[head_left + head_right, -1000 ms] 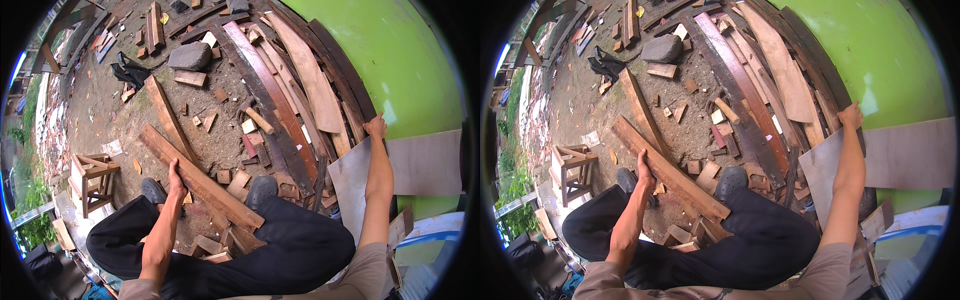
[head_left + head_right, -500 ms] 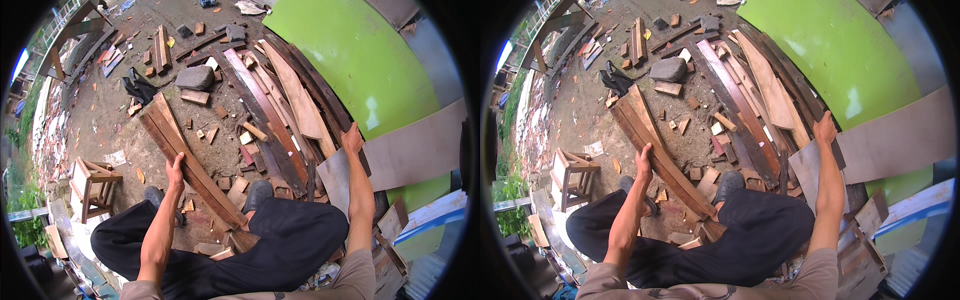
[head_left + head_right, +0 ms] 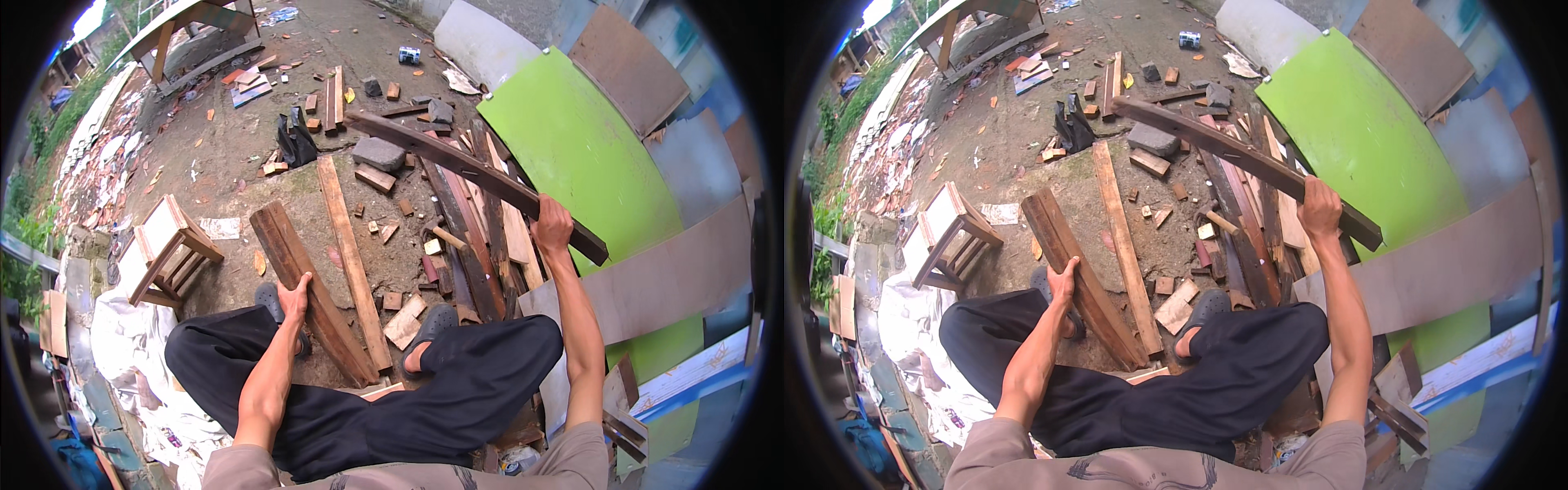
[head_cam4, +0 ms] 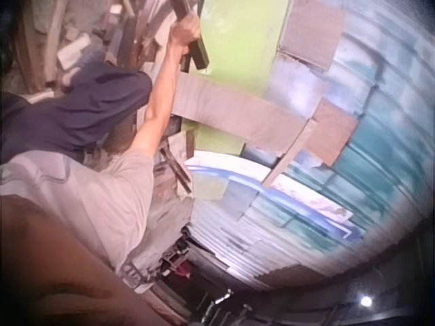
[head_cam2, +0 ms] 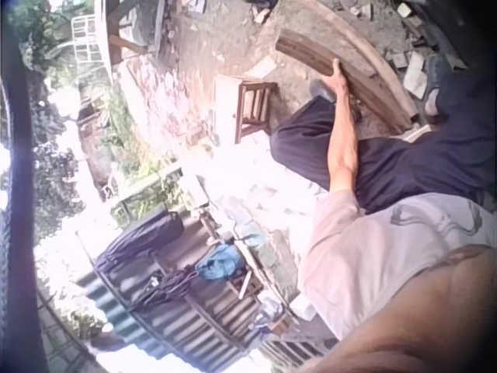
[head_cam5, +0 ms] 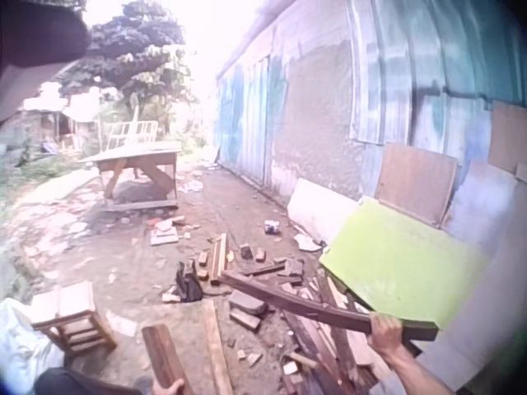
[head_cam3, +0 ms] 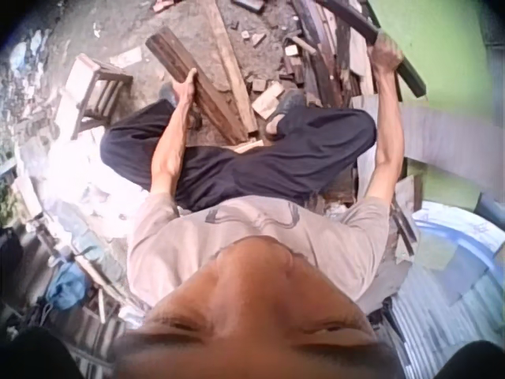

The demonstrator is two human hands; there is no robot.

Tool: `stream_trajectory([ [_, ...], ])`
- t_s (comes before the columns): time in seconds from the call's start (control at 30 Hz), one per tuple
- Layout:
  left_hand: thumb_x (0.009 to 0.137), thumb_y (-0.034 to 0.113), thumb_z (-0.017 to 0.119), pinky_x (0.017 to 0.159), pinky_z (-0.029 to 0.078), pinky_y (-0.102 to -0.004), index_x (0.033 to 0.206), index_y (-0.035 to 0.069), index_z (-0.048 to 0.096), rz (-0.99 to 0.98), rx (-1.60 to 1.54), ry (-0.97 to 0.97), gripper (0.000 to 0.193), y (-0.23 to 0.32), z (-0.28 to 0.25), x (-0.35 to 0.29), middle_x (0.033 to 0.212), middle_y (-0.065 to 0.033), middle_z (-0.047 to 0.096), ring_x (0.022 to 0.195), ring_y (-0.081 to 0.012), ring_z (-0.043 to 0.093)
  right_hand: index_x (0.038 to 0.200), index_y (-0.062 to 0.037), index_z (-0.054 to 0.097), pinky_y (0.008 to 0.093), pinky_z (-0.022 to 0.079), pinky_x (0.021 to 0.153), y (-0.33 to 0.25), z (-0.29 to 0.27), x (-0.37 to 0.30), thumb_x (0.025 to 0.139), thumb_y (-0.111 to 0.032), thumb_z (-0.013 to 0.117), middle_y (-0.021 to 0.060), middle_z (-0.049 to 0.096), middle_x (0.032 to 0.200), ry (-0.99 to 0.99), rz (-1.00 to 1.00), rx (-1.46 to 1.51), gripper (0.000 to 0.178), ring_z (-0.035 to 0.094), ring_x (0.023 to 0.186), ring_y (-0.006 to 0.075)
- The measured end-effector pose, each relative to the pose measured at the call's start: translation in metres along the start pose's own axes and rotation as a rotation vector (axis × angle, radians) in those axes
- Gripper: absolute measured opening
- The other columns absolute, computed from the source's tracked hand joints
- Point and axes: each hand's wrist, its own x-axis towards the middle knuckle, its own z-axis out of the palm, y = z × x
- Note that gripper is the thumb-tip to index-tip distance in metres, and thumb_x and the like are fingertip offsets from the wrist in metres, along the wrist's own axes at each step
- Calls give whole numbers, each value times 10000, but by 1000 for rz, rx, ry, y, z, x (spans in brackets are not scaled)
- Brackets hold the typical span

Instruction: The person sits on the ground and uses a hand saw to cut a wooden plank into smaller pieces. They repeatedly position the wood, saw through it, and set the cut pieces aside among other wood scraps.

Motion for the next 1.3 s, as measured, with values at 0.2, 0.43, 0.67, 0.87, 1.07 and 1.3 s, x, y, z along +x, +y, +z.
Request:
stream_trajectory([
  [0.2,746,341,812,927,482,-371,1218,-14,553,-4,-174,60,645,-26,-40,8,1133,-158,665,1031,-275,639,1203,-107,581,460,475,958,-88,-38,38,724,-25,648,78,644,1207,206,-134,75,491,620,1137,279],
  [0.43,765,318,813,925,481,-371,1250,-21,526,-52,-358,53,658,-63,-60,15,1156,-151,647,1029,-271,631,1268,-133,583,503,425,1040,-152,-63,31,725,-53,648,71,623,1229,248,-131,145,553,579,1193,292],
  [0.67,789,303,795,882,494,-357,1224,-14,546,-40,-453,24,593,-59,-79,11,1114,-133,648,977,-248,633,1264,-149,606,522,390,1055,-191,-78,29,682,-52,670,74,598,1224,199,-173,200,594,554,1189,296],
  [0.87,786,335,790,889,492,-358,1258,-30,538,-66,-412,25,648,-52,-74,6,1137,-133,639,999,-253,626,1284,-184,592,520,384,1057,-212,-73,21,707,-40,644,50,588,1224,176,-102,250,597,545,1199,268],
  [1.07,758,325,815,907,492,-352,1259,-43,527,-32,-358,17,685,-83,-78,31,1162,-141,628,1020,-250,625,1268,-186,598,527,380,1054,-228,-70,25,652,-61,685,50,588,1213,216,-40,316,635,544,1202,267],
  [1.3,719,324,842,905,495,-351,1272,-24,505,-23,-266,-42,735,-66,-62,17,1158,-132,625,1026,-245,622,1229,-189,616,544,346,1077,-217,-67,17,671,-56,682,42,588,1214,177,-22,297,577,543,1203,261],
])
